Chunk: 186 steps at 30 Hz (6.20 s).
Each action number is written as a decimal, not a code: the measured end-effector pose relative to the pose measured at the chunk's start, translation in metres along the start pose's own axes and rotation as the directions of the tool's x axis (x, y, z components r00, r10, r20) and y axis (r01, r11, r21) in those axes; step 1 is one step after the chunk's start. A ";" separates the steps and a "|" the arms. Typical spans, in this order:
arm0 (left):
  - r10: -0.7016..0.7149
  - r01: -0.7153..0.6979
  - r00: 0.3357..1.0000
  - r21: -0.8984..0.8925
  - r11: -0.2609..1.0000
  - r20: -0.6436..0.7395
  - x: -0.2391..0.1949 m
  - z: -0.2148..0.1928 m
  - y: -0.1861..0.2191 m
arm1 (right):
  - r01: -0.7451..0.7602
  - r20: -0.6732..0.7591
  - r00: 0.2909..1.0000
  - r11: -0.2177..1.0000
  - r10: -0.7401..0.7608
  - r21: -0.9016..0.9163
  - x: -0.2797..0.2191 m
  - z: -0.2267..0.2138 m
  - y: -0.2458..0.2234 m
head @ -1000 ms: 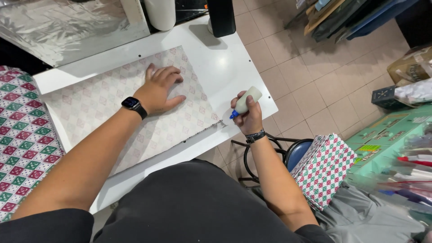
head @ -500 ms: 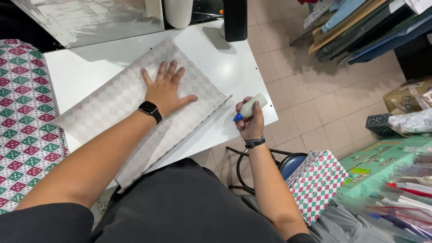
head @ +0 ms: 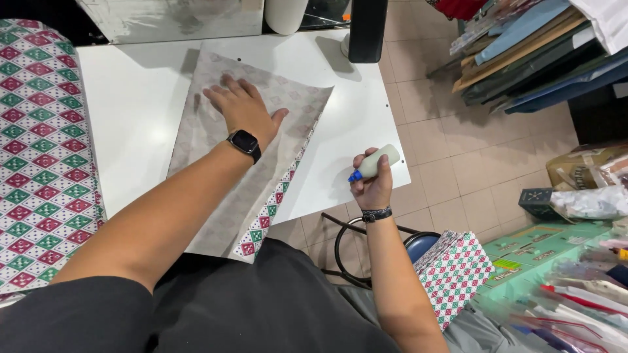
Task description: Folding patterned paper and applying glue to create gift bags or wrap boxes.
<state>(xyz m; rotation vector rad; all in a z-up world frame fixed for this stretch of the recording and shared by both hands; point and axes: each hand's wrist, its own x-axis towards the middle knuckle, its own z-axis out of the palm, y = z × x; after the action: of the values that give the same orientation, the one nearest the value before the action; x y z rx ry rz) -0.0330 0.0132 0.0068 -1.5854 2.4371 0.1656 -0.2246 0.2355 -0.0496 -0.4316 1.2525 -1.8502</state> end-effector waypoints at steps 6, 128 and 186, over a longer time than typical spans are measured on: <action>-0.115 0.107 0.989 0.082 0.991 0.098 -0.020 -0.018 -0.042 | 0.002 0.002 1.000 1.000 -0.002 -0.001 0.002 -0.006 0.003; 0.332 -0.325 0.941 -0.100 0.940 0.064 0.021 -0.057 -0.036 | 0.196 0.395 0.913 0.740 0.103 -0.644 -0.052 0.039 -0.009; 0.266 -0.170 0.964 -0.793 0.585 -0.011 -0.172 0.049 -0.217 | 0.791 0.758 0.594 0.021 -0.269 -0.612 -0.144 0.196 -0.072</action>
<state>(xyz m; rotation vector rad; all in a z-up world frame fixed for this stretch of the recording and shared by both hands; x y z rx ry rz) 0.2380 0.0881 0.0093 -1.4276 2.5943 1.5374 -0.0398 0.2436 0.1242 -2.2541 1.8924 -1.0492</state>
